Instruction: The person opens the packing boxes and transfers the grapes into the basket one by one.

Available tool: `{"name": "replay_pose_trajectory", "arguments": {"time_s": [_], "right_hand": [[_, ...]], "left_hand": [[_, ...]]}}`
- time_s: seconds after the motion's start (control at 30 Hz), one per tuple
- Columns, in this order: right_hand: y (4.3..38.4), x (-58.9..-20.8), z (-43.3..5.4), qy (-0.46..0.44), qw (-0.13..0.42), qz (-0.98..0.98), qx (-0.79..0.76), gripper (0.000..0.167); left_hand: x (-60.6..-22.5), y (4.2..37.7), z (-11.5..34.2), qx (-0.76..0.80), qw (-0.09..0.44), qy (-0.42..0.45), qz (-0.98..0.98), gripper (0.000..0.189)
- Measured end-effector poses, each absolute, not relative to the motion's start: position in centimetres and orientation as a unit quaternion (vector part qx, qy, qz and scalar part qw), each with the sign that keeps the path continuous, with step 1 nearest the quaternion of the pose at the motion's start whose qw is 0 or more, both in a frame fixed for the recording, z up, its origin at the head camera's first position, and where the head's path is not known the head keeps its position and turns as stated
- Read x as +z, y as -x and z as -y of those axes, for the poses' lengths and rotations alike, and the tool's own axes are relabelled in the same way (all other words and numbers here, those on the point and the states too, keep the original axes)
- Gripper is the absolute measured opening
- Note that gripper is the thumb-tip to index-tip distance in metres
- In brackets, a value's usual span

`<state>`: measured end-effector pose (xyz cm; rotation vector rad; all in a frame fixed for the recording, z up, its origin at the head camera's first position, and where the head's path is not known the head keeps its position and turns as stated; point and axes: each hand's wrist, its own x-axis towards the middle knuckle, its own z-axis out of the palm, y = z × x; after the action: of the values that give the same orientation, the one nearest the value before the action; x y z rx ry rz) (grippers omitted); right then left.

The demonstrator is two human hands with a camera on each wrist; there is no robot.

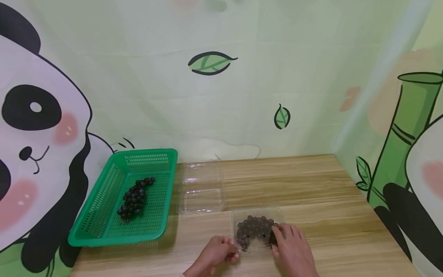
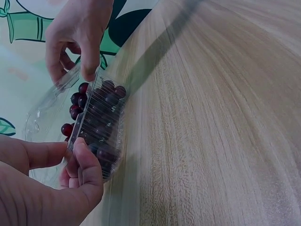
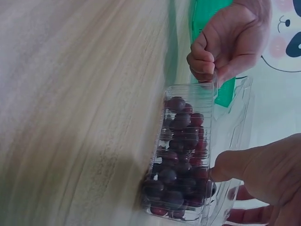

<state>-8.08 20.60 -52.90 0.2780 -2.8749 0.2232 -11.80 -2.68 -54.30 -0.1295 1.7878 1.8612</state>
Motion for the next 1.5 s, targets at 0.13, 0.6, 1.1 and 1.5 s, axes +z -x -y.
{"name": "replay_pose_trajectory", "arguments": {"time_s": [0.13,0.6,1.1,1.5], "right_hand": [[8.0,-52.9,-20.6,-0.077,0.132,0.984,0.092,0.051],[7.9,-52.7,-20.2,-0.065,0.123,0.983,0.119,0.052],[8.0,-53.0,-21.3,-0.082,0.124,0.985,0.086,0.051],[8.1,-52.8,-21.8,-0.112,0.146,0.979,0.085,0.062]], "left_hand": [[-54.3,11.8,2.6,0.693,0.276,0.048,-0.664,0.019],[-54.5,11.9,2.5,0.688,0.284,0.052,-0.665,0.019],[-54.5,11.9,2.0,0.688,0.285,0.047,-0.666,0.022],[-54.6,12.0,2.1,0.694,0.290,0.045,-0.657,0.021]]}}
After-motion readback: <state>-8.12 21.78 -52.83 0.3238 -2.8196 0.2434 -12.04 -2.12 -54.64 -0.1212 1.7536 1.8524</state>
